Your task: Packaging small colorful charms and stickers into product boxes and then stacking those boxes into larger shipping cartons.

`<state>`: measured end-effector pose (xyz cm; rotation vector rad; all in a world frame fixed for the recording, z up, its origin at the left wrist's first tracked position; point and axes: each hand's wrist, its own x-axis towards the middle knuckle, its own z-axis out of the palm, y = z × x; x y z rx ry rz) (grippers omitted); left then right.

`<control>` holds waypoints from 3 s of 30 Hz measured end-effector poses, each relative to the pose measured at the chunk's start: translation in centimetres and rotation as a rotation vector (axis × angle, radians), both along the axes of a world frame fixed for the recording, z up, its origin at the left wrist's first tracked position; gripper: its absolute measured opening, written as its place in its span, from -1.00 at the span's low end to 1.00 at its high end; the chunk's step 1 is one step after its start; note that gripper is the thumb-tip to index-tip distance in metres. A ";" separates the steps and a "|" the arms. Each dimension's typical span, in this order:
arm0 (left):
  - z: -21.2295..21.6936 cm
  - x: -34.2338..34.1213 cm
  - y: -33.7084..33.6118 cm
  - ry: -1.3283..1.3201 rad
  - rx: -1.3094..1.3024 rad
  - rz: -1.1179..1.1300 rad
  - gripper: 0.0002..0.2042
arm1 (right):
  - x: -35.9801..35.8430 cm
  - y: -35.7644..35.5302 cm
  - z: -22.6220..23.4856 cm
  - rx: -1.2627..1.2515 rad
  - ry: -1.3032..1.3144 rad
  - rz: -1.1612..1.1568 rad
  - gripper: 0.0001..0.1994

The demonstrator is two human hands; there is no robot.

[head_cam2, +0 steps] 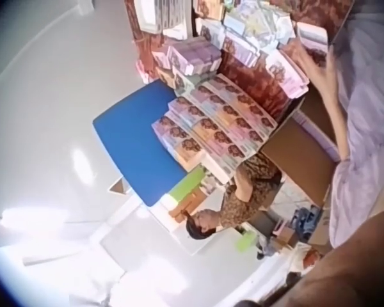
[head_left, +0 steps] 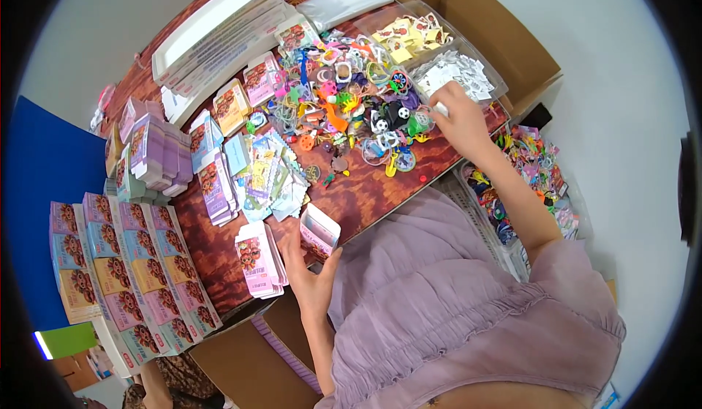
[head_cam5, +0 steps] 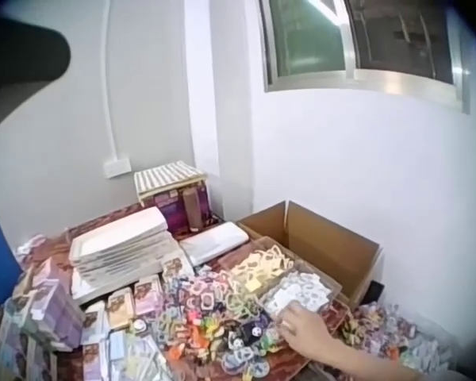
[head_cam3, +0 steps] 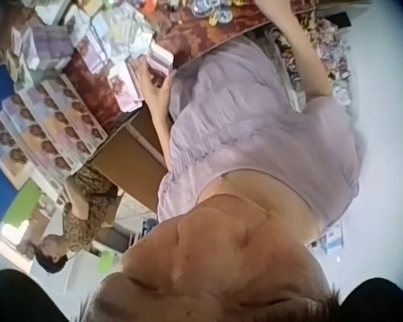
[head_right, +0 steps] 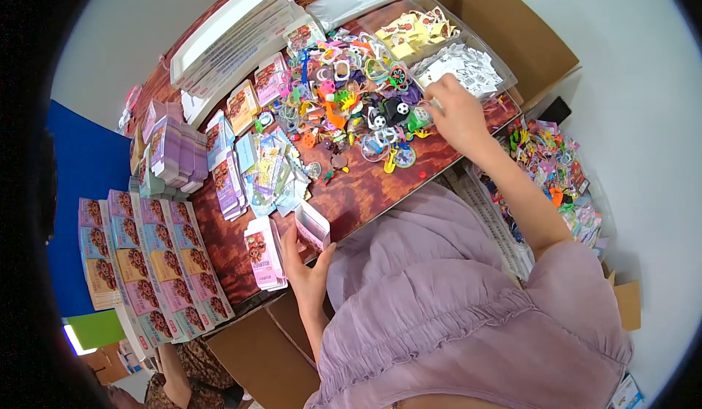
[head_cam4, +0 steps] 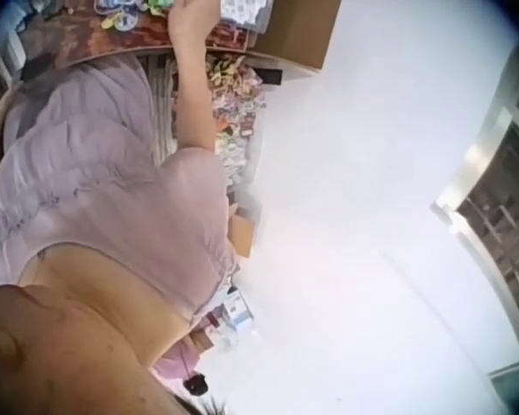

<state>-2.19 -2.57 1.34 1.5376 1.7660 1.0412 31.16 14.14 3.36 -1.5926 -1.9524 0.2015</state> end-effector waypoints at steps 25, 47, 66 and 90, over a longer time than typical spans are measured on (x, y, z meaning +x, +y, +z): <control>1.7 1.9 6.0 0.091 -0.085 -0.036 -0.29 | -6.2 7.6 5.9 -0.392 0.750 0.393 -0.89; 3.5 1.8 8.9 -0.621 -0.207 -0.535 -0.28 | -11.2 5.9 -0.7 -1.073 1.642 0.588 -0.86; 1.6 2.5 6.6 0.161 0.000 -0.063 -0.35 | -13.4 0.1 0.5 -1.119 1.379 0.480 -0.86; 0.8 2.8 3.9 0.117 0.002 0.066 -0.28 | -15.7 -3.8 1.8 -0.276 0.151 0.672 -0.70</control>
